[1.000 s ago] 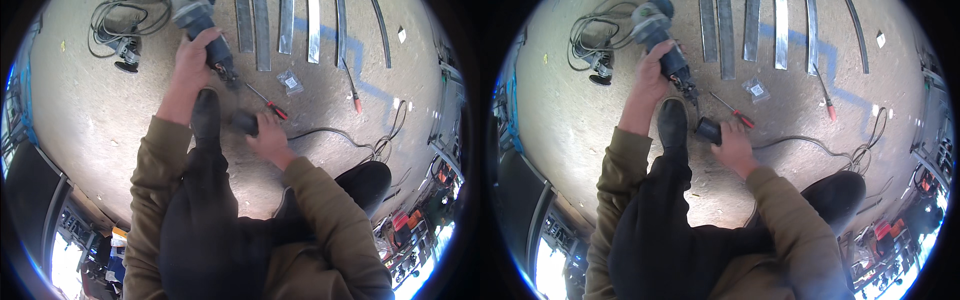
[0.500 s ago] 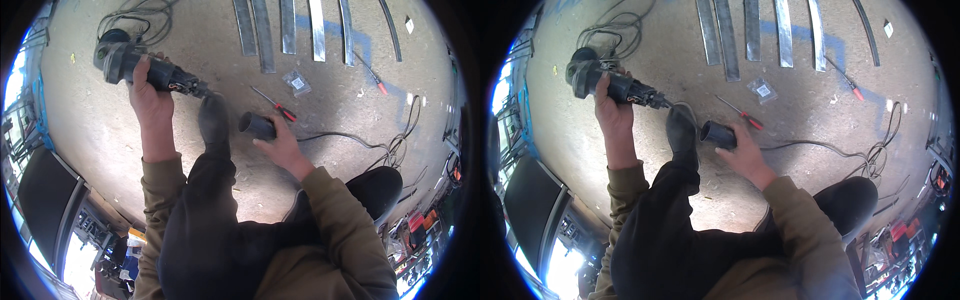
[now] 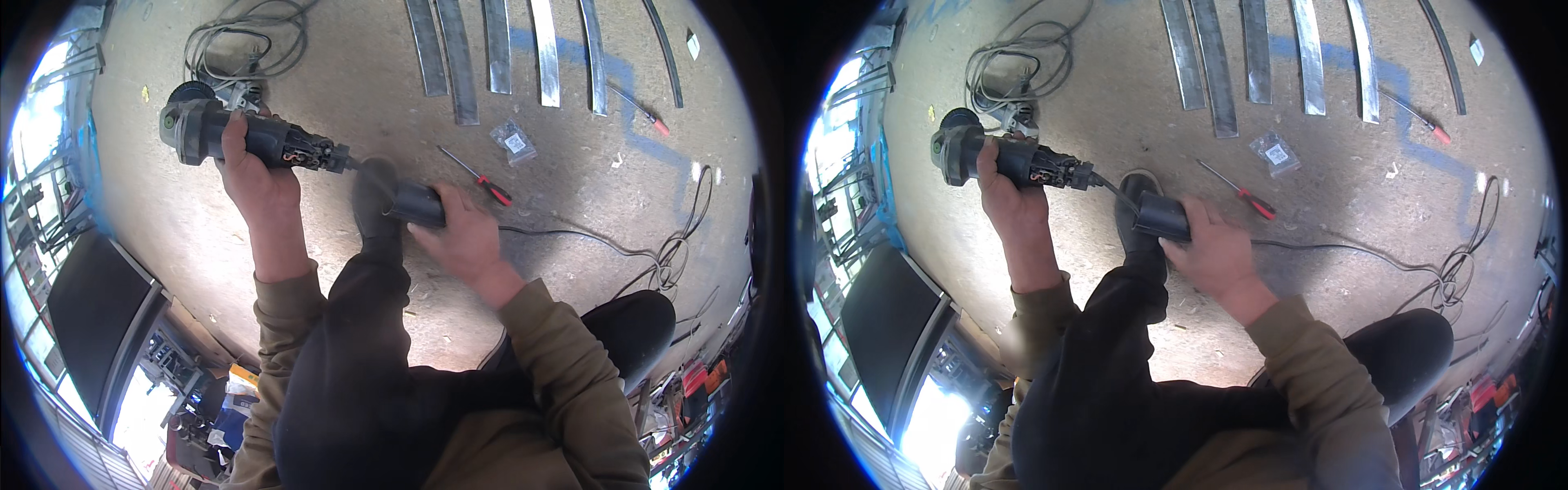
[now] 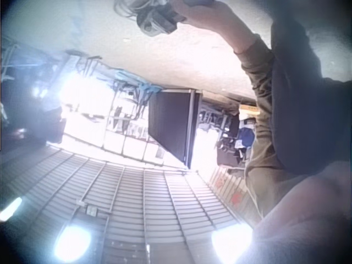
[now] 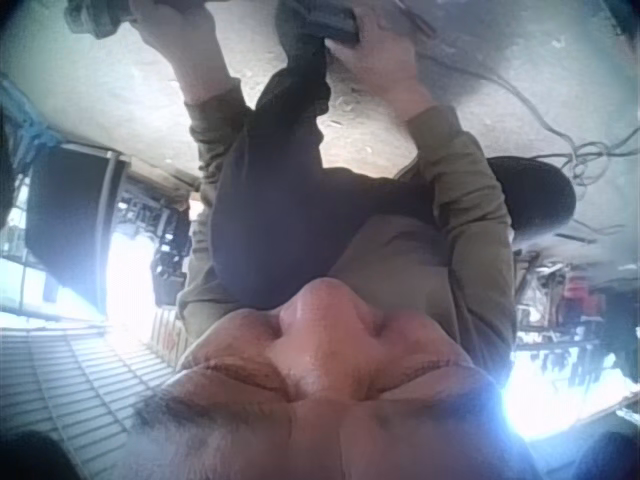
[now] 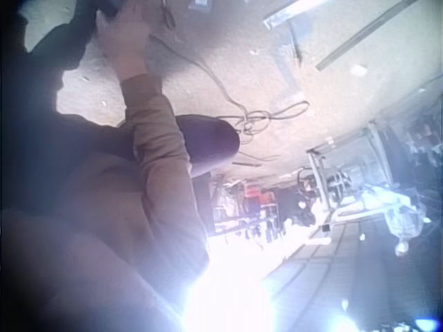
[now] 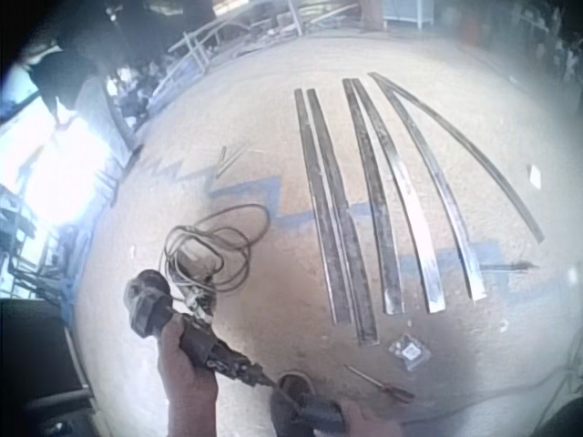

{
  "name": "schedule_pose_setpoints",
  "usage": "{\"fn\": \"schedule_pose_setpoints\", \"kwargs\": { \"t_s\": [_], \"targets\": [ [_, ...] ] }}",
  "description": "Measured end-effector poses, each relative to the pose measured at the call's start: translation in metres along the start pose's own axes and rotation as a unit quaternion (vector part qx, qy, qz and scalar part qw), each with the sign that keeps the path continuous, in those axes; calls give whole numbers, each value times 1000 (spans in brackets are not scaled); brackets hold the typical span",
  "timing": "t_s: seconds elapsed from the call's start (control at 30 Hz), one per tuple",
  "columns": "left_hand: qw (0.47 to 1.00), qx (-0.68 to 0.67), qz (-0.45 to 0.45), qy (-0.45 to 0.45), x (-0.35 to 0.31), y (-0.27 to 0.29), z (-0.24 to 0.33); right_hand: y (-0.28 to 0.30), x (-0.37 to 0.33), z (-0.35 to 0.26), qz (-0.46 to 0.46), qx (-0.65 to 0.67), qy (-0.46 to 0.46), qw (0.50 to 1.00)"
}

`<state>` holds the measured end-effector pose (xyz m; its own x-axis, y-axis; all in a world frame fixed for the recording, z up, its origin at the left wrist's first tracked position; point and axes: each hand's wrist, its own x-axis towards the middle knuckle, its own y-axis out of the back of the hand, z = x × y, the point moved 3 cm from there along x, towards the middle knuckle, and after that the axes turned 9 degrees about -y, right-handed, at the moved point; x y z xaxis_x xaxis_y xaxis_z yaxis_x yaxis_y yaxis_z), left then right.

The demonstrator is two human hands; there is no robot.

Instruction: The person disassembles an angle grinder, inspects the internal components, and reassembles it. They use a screwdriver to remove screws and manipulate the internal parts before putting the tool back together.

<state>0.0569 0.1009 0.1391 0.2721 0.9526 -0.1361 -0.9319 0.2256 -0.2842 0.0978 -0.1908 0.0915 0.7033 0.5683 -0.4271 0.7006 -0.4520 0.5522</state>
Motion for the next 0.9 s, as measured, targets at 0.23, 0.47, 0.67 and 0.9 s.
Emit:
{"fn": "schedule_pose_setpoints", "kwargs": {
  "t_s": [0.23,0.47,0.67,0.9],
  "targets": [
    [999,36,14,8,17,0,2,1,0,1,-35,-53,-100,993],
    [998,29,-54,14,20,-60,11,35,26,-10,-107,-140,-72,982],
    [987,70,-137,36,18,-155,38,103,21,19,-60,30,-7,998],
    [938,80,-335,50,8,-301,35,196,-22,80,-196,294,-47,934]
  ]
}}
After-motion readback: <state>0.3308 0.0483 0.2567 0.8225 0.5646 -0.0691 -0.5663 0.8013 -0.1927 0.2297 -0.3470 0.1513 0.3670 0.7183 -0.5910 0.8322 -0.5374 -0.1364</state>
